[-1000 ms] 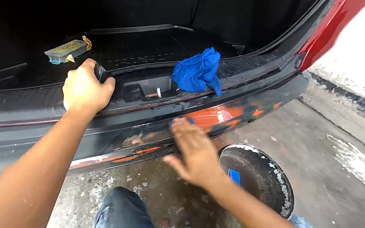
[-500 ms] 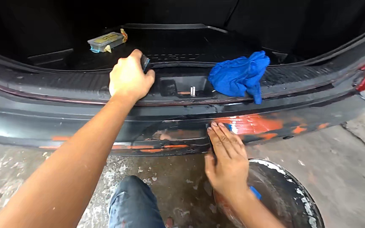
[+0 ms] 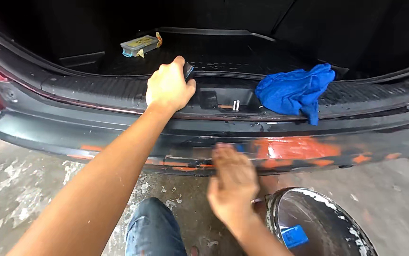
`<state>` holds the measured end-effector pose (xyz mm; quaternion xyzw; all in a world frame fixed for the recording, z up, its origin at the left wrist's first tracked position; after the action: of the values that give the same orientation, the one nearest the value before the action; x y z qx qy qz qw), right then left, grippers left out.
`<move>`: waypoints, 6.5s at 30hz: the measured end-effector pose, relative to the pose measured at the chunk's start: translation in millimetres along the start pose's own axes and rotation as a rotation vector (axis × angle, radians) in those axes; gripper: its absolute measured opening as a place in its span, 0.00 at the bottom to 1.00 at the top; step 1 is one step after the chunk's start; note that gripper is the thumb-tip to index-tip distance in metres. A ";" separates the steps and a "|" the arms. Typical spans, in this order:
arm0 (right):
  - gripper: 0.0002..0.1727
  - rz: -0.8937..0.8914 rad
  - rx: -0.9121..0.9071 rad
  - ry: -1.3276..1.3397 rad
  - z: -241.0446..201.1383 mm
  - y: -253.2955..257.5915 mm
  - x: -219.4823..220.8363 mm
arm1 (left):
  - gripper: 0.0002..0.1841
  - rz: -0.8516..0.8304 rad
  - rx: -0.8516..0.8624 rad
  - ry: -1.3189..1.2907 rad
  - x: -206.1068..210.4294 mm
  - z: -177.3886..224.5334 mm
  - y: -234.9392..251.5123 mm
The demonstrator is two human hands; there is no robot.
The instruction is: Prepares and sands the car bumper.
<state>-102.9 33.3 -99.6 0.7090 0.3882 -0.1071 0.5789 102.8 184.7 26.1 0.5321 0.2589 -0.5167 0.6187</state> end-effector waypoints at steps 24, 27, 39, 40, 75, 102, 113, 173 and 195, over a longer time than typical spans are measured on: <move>0.14 0.181 -0.052 0.151 53.1 12.7 -29.3 | 0.15 0.080 0.034 0.004 -9.1 5.0 -0.4; 0.19 0.060 0.017 0.078 -7.9 12.6 4.0 | 0.15 0.058 0.041 0.013 -5.7 5.5 -2.4; 0.14 0.118 0.041 0.141 -0.6 11.6 2.2 | 0.14 0.083 0.053 -0.005 -6.4 6.0 -2.0; 0.14 0.055 0.016 0.145 -28.4 14.3 17.4 | 0.14 0.075 0.052 -0.006 -5.8 6.1 -2.5; 0.15 0.113 -0.011 0.146 41.6 12.9 -27.6 | 0.14 0.038 -0.005 0.023 -6.0 4.6 2.0; 0.21 0.103 -0.019 0.032 43.9 3.3 -24.5 | 0.16 0.040 0.035 0.013 -2.2 3.9 5.0; 0.22 0.003 -0.191 0.017 33.9 3.2 -16.3 | 0.16 0.055 0.028 0.006 -3.6 2.8 -0.7; 0.21 -0.086 -0.021 -0.207 187.8 51.2 -92.5 | 0.18 0.088 0.048 0.022 -2.7 -2.2 0.1; 0.16 -0.144 0.026 -0.174 191.4 71.0 -119.4 | 0.18 0.061 -0.014 0.019 -5.1 0.4 -1.5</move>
<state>-78.7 -192.7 -34.2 0.6747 0.3851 -0.2143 0.5921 99.6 186.3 30.2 0.5403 0.2522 -0.4908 0.6353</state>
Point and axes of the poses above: each hand's wrist, its own y-axis towards the middle knuckle, its own x-axis out of the palm, z = x × y, the point moved 8 cm from there along y, towards the middle knuckle, and after that the axes turned 6 degrees about x, right-handed, at the moved point
